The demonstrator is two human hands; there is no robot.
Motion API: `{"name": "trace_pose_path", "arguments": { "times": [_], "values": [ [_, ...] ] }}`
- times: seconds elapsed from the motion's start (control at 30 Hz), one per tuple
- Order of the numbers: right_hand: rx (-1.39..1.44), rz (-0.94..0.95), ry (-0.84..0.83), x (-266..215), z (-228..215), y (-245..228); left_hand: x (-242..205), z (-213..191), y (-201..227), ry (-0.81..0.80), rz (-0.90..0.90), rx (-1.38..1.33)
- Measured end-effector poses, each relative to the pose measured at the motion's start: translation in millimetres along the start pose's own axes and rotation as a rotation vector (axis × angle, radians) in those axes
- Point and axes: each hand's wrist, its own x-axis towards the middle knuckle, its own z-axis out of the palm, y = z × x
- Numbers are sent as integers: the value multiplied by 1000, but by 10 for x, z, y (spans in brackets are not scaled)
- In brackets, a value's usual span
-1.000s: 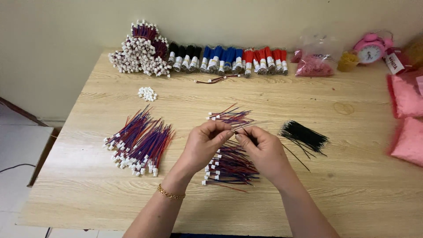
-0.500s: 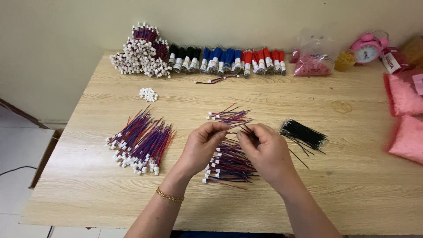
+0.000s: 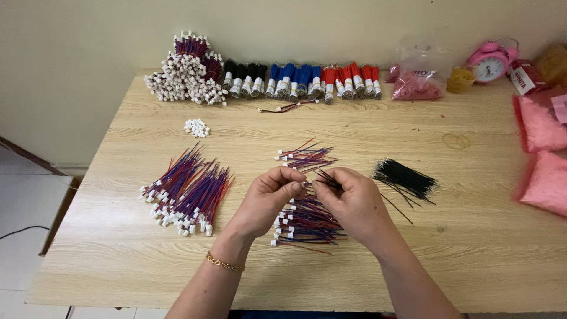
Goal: Bundling small wire harnesses together using plastic zip ties on a workbench
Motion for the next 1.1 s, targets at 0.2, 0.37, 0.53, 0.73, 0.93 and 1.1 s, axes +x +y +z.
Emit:
{"name": "trace_pose_path", "arguments": {
  "times": [0.2,0.37,0.53,0.73,0.93,1.1],
  "values": [
    [-43,65,-25,7,9,42,-6,-3,-20,-4,6,25],
    [-61,97,-42,-9,29,2,20,-9,-56,12,5,83],
    [-30,121,-62,3,151,178,-1,-38,-131,33,-9,109],
    [29,190,-79,16,272,336,-15,-73,-138,79,-42,120],
    [-26,130,-95,54,284,362,-26,-39,-116,100,-55,208],
    [-2,199,-207,-10,348,405,-87,-114,-157,99,-88,314]
  ]
}}
